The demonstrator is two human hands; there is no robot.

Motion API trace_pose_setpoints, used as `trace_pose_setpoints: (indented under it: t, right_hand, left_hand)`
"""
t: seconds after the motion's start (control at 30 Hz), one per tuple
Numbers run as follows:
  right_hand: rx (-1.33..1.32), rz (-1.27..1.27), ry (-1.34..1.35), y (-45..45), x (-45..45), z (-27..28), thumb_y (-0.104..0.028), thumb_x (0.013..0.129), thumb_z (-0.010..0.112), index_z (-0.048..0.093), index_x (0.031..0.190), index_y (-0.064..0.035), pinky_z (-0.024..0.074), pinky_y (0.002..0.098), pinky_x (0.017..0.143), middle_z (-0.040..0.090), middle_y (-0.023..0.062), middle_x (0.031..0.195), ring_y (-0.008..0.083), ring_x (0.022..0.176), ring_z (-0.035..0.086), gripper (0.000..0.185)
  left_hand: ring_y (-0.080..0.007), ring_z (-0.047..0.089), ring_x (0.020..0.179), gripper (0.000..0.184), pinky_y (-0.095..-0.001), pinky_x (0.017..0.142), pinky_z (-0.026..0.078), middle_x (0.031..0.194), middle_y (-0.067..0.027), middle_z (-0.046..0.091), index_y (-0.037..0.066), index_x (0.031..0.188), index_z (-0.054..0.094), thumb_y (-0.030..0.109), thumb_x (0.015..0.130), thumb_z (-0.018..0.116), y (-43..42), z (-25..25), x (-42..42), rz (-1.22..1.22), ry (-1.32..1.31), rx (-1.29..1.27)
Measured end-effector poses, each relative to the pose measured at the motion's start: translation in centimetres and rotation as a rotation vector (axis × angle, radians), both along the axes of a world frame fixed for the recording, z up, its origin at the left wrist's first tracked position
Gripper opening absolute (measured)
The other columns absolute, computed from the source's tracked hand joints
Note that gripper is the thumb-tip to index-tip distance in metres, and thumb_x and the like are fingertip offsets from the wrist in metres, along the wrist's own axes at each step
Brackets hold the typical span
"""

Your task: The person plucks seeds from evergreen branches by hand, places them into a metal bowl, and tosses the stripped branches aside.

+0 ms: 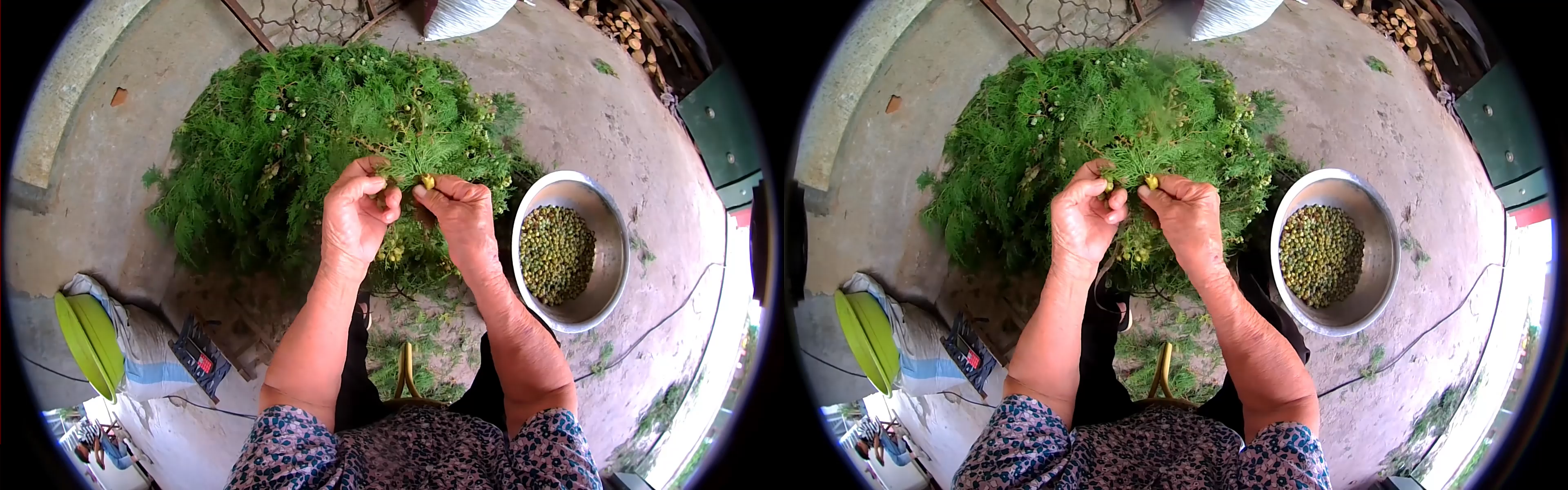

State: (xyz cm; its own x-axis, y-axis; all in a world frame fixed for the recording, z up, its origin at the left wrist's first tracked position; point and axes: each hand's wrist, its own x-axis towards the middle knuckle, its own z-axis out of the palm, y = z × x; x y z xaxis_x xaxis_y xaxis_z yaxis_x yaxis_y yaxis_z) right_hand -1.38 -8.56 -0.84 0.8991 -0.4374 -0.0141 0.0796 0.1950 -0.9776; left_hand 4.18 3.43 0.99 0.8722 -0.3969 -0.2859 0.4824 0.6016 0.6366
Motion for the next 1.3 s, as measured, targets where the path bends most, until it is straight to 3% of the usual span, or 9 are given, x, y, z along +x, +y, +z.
trace_pose_setpoints:
  t: [0.1, 0.2, 0.4, 0.53, 0.63, 0.9, 1.03, 1.17, 1.3]
  right_hand:
    - [-0.166, 0.01, 0.068, -0.2, 0.0, -0.3, -0.004, 0.075, 0.064, 0.058, 0.068, 0.0034, 0.0356, 0.0216, 0.044, 0.046, -0.0022, 0.054, 0.0025, 0.049, 0.043, 0.011]
    - [-0.275, -0.034, 0.142, 0.3, -0.3, 0.7, -0.002, 0.072, 0.064, 0.059, 0.07, 0.0024, 0.0399, 0.0256, 0.047, 0.051, 0.006, 0.055, 0.0082, 0.049, 0.047, 0.007]
    - [-0.654, -0.108, -0.02, 0.1, -0.3, -0.1, 0.003, 0.071, 0.062, 0.065, 0.079, -0.0002, 0.0436, 0.0253, 0.051, 0.058, 0.0082, 0.062, 0.0101, 0.056, 0.054, 0.009]
    - [-0.669, -0.018, 0.038, -0.4, -0.4, 0.2, 0.003, 0.071, 0.062, 0.064, 0.08, -0.0001, 0.0433, 0.0244, 0.051, 0.059, 0.0073, 0.063, 0.0096, 0.056, 0.054, 0.01]
    - [-0.551, 0.0, -0.037, -0.5, -0.3, 0.3, 0.002, 0.067, 0.063, 0.061, 0.076, 0.0011, 0.0436, 0.0279, 0.05, 0.057, 0.0142, 0.063, 0.0213, 0.051, 0.055, 0.009]
    - [-0.001, -0.069, 0.023, -0.8, 0.2, -1.6, -0.002, 0.075, 0.064, 0.063, 0.078, 0.0034, 0.0377, 0.0227, 0.048, 0.054, -0.0006, 0.059, 0.0047, 0.054, 0.044, 0.006]
    - [0.408, -0.161, 0.127, -1.4, 0.3, -2.5, -0.002, 0.078, 0.062, 0.062, 0.076, 0.0047, 0.0364, 0.0231, 0.046, 0.056, 0.0012, 0.062, 0.0068, 0.052, 0.046, 0.007]
    - [0.51, -0.186, 0.231, -1.3, -0.3, -2.5, -0.001, 0.079, 0.06, 0.059, 0.077, 0.003, 0.0406, 0.0271, 0.04, 0.056, 0.004, 0.059, 0.012, 0.045, 0.049, 0.005]
    - [0.482, -0.191, 0.251, -1.4, 0.2, -4.7, -0.009, 0.081, 0.061, 0.058, 0.077, 0.0005, 0.0428, 0.026, 0.045, 0.054, 0.0027, 0.06, 0.0123, 0.049, 0.049, 0.011]
  left_hand:
    - [-0.0108, 0.043, 0.05, 0.008, -0.0206, 0.042, 0.032, 0.066, -0.0012, 0.051, 0.004, 0.086, 0.054, 0.01, 0.08, 0.056, 0.0, 0.0, -0.2, -0.09, -0.103, 0.025]
    - [-0.001, 0.039, 0.045, 0.009, -0.0147, 0.038, 0.027, 0.061, 0.0037, 0.053, 0.003, 0.076, 0.059, 0.004, 0.074, 0.068, -1.0, -0.5, -0.9, -0.034, -0.341, 0.431]
    - [-0.0007, 0.039, 0.048, 0.016, -0.0178, 0.04, 0.03, 0.067, 0.0034, 0.056, 0.002, 0.084, 0.06, 0.011, 0.075, 0.069, -1.6, -2.2, -0.6, 0.061, -0.852, 0.67]
    - [-0.0013, 0.038, 0.047, 0.014, -0.0179, 0.041, 0.029, 0.065, 0.0035, 0.054, 0.002, 0.081, 0.059, 0.012, 0.077, 0.068, -0.9, -0.4, -1.0, -0.102, -0.662, 0.734]
    - [-0.002, 0.038, 0.046, 0.012, -0.0184, 0.039, 0.028, 0.061, 0.0035, 0.05, 0.002, 0.076, 0.057, 0.012, 0.078, 0.064, -0.6, -0.3, -0.9, -0.135, -0.59, 0.766]
    - [-0.0084, 0.05, 0.049, 0.007, -0.0196, 0.038, 0.035, 0.068, -0.0046, 0.057, 0.003, 0.079, 0.057, 0.009, 0.08, 0.058, -0.6, -0.3, -0.3, -0.242, -0.118, 0.237]
    - [-0.02, 0.06, 0.068, 0.016, -0.0299, 0.062, 0.053, 0.085, -0.0147, 0.061, -0.001, 0.092, 0.057, 0.002, 0.078, 0.05, -0.8, -0.8, -0.2, -0.103, -0.043, -0.063]
    - [-0.0236, 0.055, 0.09, 0.018, -0.0341, 0.088, 0.046, 0.095, -0.0146, 0.057, -0.003, 0.093, 0.055, -0.004, 0.076, 0.051, -2.1, -1.1, -0.4, 0.049, -0.087, -0.235]
    - [-0.026, 0.052, 0.095, 0.026, -0.0355, 0.09, 0.044, 0.095, -0.0161, 0.056, -0.005, 0.095, 0.055, 0.014, 0.079, 0.062, -7.4, 1.0, -3.0, -0.025, -0.097, -0.361]
